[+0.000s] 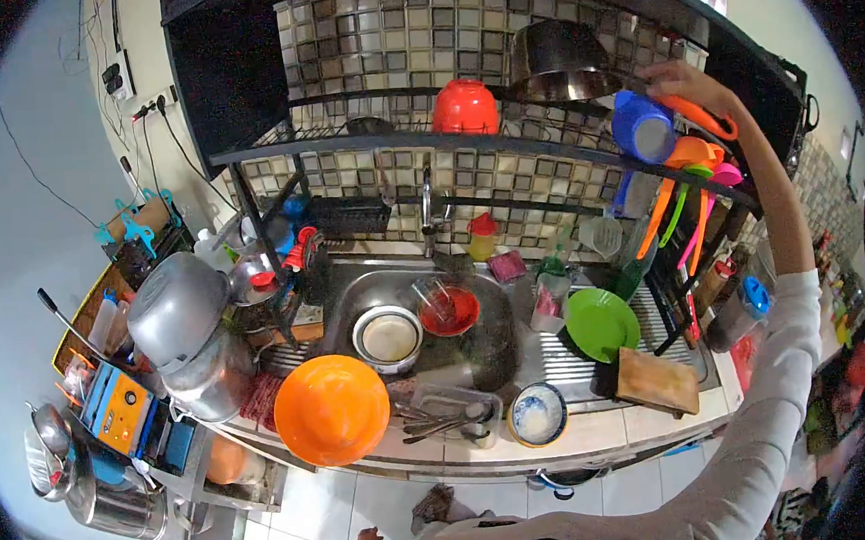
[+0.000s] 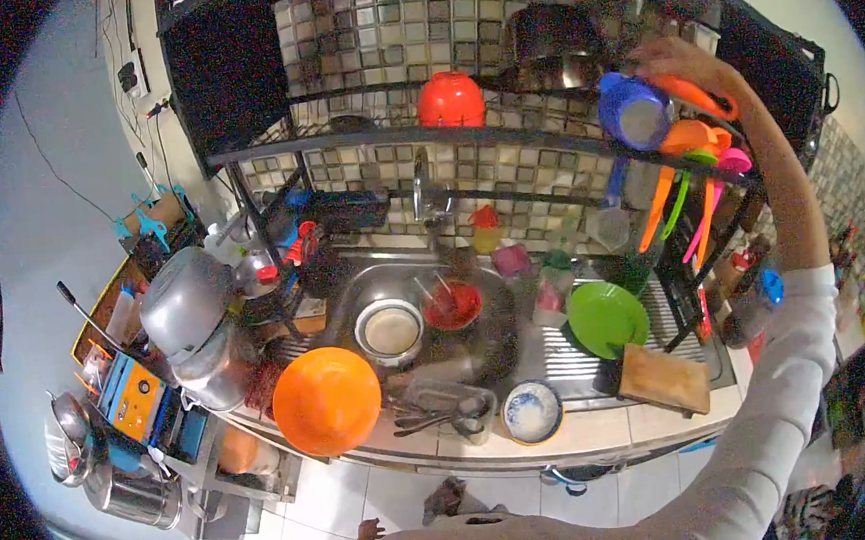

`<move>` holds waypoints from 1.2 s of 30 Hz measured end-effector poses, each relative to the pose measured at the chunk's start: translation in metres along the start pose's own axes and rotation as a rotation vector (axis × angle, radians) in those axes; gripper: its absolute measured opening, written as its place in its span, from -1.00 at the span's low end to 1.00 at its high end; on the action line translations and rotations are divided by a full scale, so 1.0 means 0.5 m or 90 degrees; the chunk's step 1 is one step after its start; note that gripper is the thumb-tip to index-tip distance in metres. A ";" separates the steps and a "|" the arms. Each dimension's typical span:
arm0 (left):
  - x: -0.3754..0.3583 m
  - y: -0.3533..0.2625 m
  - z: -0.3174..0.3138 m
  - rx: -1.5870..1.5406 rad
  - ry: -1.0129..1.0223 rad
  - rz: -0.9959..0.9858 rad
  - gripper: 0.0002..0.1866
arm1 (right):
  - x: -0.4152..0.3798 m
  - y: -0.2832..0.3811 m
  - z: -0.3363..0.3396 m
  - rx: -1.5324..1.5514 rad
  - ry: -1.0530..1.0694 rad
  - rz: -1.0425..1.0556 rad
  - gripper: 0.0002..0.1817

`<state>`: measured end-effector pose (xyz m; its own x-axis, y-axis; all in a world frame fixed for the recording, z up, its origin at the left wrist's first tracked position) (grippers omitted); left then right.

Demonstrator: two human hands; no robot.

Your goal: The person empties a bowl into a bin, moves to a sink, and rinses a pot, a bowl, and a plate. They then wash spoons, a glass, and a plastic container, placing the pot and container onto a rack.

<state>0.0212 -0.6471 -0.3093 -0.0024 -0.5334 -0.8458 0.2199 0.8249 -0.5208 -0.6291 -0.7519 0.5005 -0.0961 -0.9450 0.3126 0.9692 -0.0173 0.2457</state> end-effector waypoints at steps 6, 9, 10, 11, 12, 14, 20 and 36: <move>-0.033 0.024 -0.040 -0.183 0.058 -0.138 -0.64 | -0.014 -0.029 0.004 0.148 0.093 0.006 -0.51; 0.011 0.028 -0.070 -0.084 0.065 0.080 -0.55 | 0.002 -0.060 0.022 0.068 0.082 0.039 -0.46; -0.005 0.023 -0.078 -0.098 0.037 0.065 -0.56 | 0.006 -0.059 0.024 0.074 0.112 0.050 -0.44; -0.025 0.016 -0.088 -0.113 0.008 0.050 -0.58 | -0.001 -0.059 0.022 0.075 0.112 0.054 -0.44; -0.047 0.005 -0.097 -0.128 -0.021 0.034 -0.59 | -0.017 -0.054 0.019 -0.038 0.079 0.063 -0.46; -0.084 -0.016 -0.114 -0.159 -0.077 0.002 -0.62 | -0.013 -0.068 0.017 -0.152 0.043 0.075 -0.49; -0.130 -0.022 -0.117 -0.109 -0.089 -0.005 -0.63 | 0.009 -0.187 -0.011 -0.104 -0.012 0.046 -0.62; -0.061 -0.002 -0.081 -0.003 -0.015 -0.038 -0.55 | 0.013 -0.232 -0.049 -0.205 -0.009 -0.057 -0.62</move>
<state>-0.0183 -0.6242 -0.2875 0.0070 -0.5855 -0.8107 0.2157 0.7925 -0.5705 -0.7366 -0.7642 0.4517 -0.1844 -0.9306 0.3161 0.9786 -0.2037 -0.0287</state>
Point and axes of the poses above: each hand's wrist, its own x-axis towards the middle knuckle, its own z-axis out of the back of the hand, y = z × x, the point moved 1 cm from there along x, towards the middle knuckle, and after that the axes turned 1 degree about -z, right-handed, at the moved point
